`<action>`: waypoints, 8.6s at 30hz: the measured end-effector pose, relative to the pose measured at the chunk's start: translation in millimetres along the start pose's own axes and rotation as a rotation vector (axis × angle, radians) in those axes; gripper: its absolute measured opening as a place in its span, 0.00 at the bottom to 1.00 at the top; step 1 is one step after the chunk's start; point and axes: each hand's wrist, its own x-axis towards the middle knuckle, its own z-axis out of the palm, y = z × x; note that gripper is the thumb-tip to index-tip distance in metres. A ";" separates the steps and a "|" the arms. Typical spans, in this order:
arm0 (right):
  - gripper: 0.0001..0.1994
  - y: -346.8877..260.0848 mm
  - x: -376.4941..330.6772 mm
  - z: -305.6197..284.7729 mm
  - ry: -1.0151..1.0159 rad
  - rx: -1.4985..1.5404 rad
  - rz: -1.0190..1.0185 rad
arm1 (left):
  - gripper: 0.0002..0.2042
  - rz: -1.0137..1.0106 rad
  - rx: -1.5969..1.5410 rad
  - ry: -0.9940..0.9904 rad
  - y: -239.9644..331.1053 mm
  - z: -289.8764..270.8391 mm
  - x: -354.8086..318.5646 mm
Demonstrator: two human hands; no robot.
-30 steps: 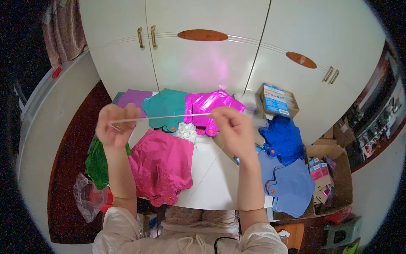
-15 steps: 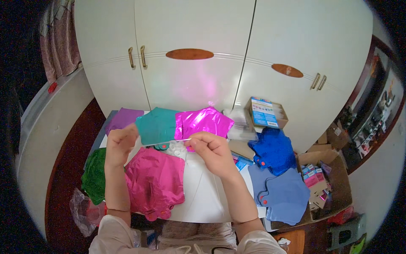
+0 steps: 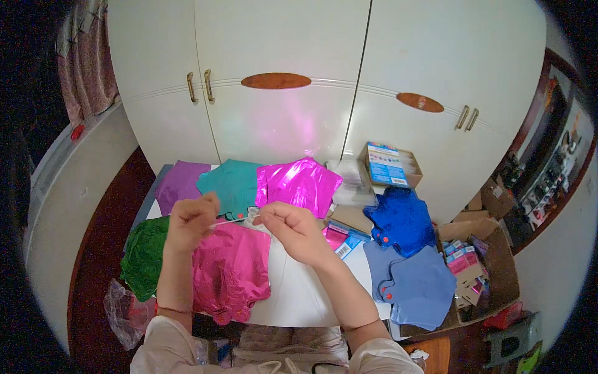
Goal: Attaching small white plastic components to rubber bands at a workspace.
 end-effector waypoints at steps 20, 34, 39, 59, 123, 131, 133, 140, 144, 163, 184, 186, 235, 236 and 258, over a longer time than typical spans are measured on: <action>0.08 -13.2 -8.4 13.0 -0.191 -0.112 0.115 | 0.06 -0.081 0.562 0.224 8.0 29.4 14.7; 0.07 3.7 -2.2 12.9 -0.001 -0.374 -0.143 | 0.09 -0.077 -0.241 -0.012 0.9 25.1 3.9; 0.07 -4.2 -6.2 19.3 -0.201 -0.429 -0.047 | 0.05 0.022 0.117 0.512 2.4 50.5 24.0; 0.08 19.2 1.4 13.8 -0.092 -0.499 -0.158 | 0.10 -0.117 -0.830 0.394 7.7 43.5 13.0; 0.07 5.1 0.5 12.6 -0.105 -0.774 -0.156 | 0.09 -0.119 -0.201 0.424 -13.2 52.4 20.9; 0.06 16.0 1.9 6.8 -0.044 -0.723 -0.205 | 0.09 -0.194 -0.320 0.215 6.9 56.7 16.0; 0.05 5.3 -0.1 10.3 -0.116 -0.662 -0.300 | 0.09 -0.121 0.044 0.280 6.6 56.3 16.3; 0.07 7.8 0.4 2.1 -0.117 -0.832 -0.232 | 0.07 -0.139 -0.142 0.181 11.5 52.6 10.2; 0.08 0.9 -7.1 1.7 -0.014 -0.512 -0.369 | 0.07 0.030 0.591 0.197 11.6 51.9 15.8; 0.05 -10.2 -4.9 2.5 0.092 -0.664 -0.232 | 0.09 -0.106 0.316 0.128 3.9 54.7 11.2; 0.06 22.4 14.8 -8.6 0.178 -0.669 -0.086 | 0.09 -0.305 -0.339 0.138 -22.9 52.5 15.2; 0.06 29.5 14.0 -4.9 0.116 -0.700 -0.164 | 0.09 -0.300 -0.406 0.365 -25.6 52.0 16.0; 0.07 25.5 11.4 7.7 0.388 -0.711 -0.455 | 0.07 -0.219 0.178 0.200 -11.3 48.9 16.6; 0.07 27.1 13.1 6.3 0.388 -0.679 -0.461 | 0.07 -0.212 0.171 0.190 -14.2 48.1 16.5; 0.10 31.1 12.1 10.6 0.197 -0.161 -0.203 | 0.07 -0.404 -0.392 0.225 -20.5 47.9 18.8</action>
